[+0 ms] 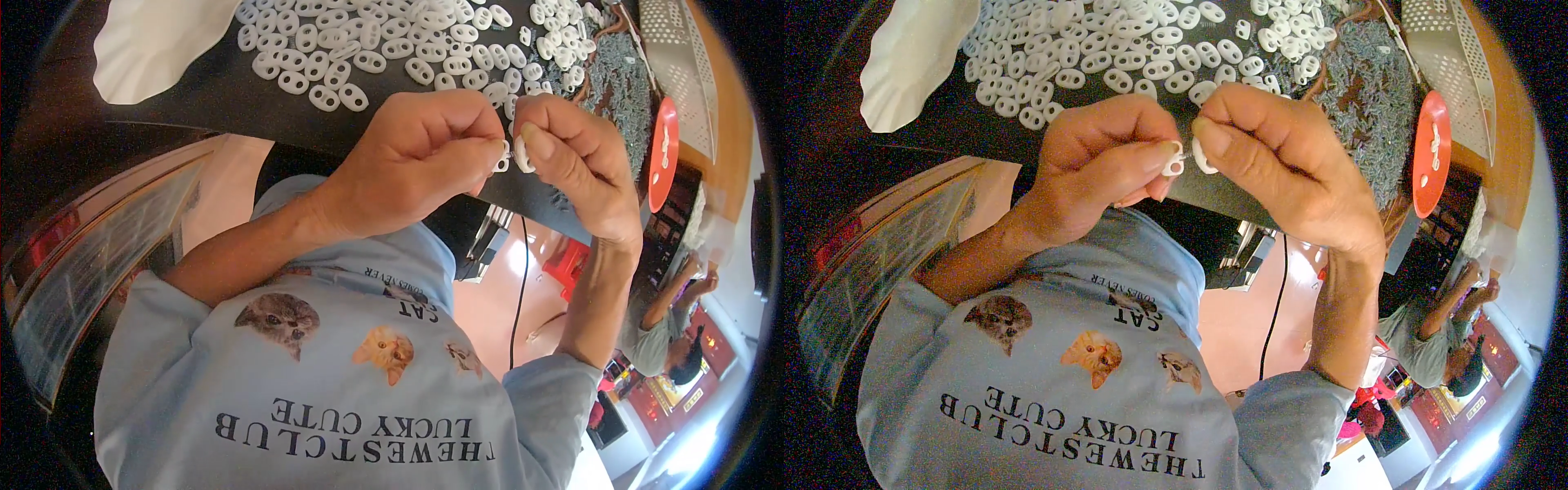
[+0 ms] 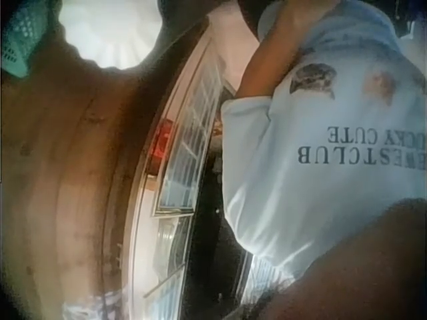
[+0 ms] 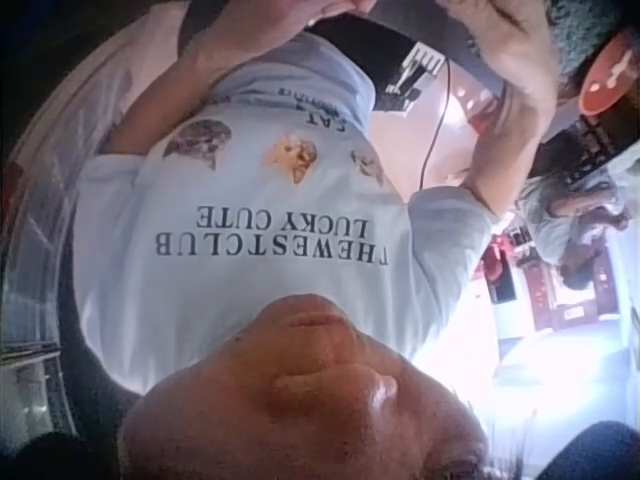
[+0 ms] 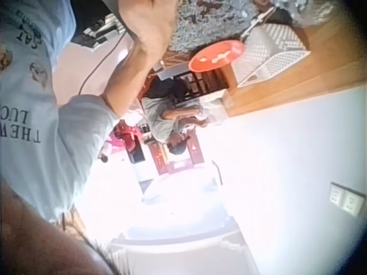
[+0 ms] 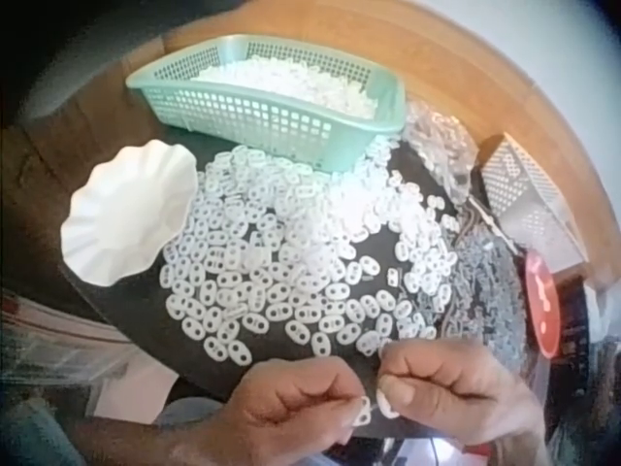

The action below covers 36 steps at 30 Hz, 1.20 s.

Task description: Assembling small white plastic components by hand at a workbench.

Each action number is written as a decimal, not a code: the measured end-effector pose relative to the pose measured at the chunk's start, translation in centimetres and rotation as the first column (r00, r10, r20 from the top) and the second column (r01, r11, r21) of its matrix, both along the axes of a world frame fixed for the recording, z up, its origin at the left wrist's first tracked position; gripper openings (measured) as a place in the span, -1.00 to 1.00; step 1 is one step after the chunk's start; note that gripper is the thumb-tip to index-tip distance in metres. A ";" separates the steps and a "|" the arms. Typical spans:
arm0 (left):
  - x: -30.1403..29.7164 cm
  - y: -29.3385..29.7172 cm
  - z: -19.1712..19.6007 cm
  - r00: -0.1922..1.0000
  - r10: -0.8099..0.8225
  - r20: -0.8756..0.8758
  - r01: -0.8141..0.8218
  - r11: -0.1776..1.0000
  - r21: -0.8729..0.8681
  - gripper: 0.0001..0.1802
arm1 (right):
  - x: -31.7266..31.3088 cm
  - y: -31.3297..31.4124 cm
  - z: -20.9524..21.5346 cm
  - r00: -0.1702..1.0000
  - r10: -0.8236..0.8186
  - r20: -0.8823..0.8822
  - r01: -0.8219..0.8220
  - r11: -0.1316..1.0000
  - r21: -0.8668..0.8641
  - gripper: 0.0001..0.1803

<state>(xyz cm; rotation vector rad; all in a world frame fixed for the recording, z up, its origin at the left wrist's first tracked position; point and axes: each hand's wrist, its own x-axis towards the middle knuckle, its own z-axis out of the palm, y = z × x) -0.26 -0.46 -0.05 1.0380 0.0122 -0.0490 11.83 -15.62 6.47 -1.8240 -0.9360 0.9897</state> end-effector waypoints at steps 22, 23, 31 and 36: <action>0.1 -0.4 -0.6 0.998 0.047 0.040 -0.049 0.997 0.054 -0.82 | -1.7 0.0 -0.9 0.962 -0.222 -0.158 0.231 0.972 0.037 -0.75; 0.1 -0.3 -0.6 0.998 0.051 0.037 -0.052 0.997 0.050 -0.82 | -1.7 0.0 -1.0 0.958 -0.235 -0.162 0.243 0.970 0.030 -0.74; 0.3 -0.2 -0.1 1.000 0.022 -0.014 -0.022 1.000 -0.017 -0.80 | -2.6 0.0 -1.0 0.782 -0.073 0.619 0.016 0.995 0.097 -0.69; 0.3 0.1 -0.2 0.999 -0.017 -0.027 0.015 0.997 -0.082 -0.78 | -2.7 0.0 -0.5 0.717 -0.038 0.696 -0.012 0.998 0.067 -0.66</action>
